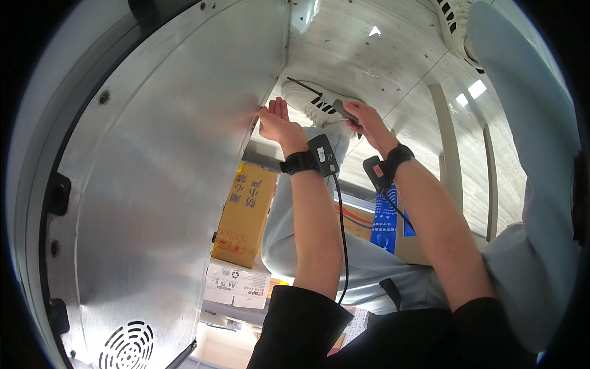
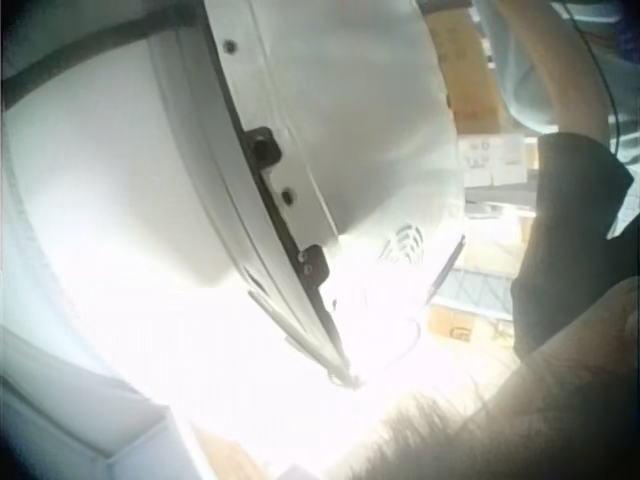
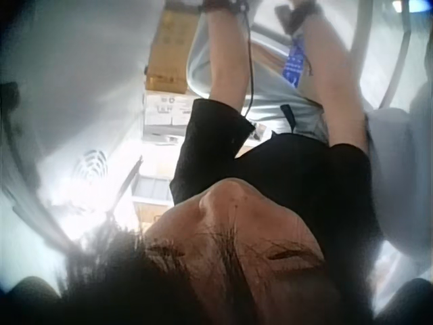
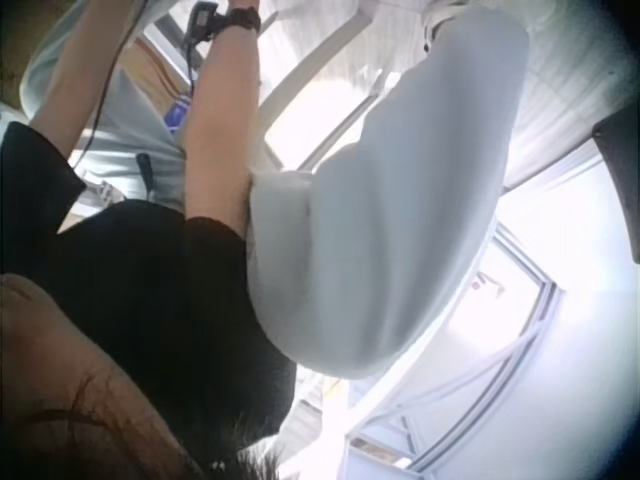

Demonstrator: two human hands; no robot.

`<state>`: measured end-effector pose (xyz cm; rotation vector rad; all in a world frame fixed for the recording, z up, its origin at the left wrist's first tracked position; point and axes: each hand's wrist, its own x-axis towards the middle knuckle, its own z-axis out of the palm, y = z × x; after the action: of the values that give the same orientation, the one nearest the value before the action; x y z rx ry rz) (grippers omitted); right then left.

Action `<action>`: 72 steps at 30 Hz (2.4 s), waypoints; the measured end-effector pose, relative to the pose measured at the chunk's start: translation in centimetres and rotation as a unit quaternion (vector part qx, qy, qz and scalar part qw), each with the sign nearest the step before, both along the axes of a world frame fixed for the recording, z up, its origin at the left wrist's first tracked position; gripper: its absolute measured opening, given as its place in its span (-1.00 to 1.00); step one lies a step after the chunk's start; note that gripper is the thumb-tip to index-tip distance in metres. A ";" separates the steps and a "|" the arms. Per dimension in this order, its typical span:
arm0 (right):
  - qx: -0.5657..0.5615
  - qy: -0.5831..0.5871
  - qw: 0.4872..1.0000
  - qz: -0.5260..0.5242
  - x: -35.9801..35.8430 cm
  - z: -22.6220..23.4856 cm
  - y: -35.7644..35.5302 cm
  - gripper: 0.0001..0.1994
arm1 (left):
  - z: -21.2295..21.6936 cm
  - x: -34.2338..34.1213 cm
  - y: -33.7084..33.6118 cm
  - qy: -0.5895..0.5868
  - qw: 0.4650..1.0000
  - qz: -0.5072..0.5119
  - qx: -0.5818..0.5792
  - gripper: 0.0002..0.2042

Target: The person uses a screwdriver to remove screws from the back panel of a black electronic device. They then detach the panel and set it aside, revealing the internal components.

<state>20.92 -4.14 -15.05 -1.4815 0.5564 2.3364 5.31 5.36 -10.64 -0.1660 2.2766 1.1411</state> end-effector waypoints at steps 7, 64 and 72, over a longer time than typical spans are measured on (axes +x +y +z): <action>0.009 -0.020 1.000 0.009 -0.2 -1.0 3.1 -0.59 | 0.2 0.1 1.0 -0.003 0.999 0.025 -0.026 -0.71; -0.005 -0.056 0.998 0.021 -2.1 -2.7 2.3 -0.63 | -1.7 1.0 -1.5 -0.095 0.973 0.074 0.195 -0.78; 0.003 -0.063 0.998 0.019 -2.0 -3.0 2.1 -0.64 | -1.6 2.0 -0.9 -0.006 0.997 0.017 0.077 -0.72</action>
<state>18.89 -2.07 -18.02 -1.6357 0.4915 2.2508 7.35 4.42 -12.21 -0.1515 2.1716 1.3242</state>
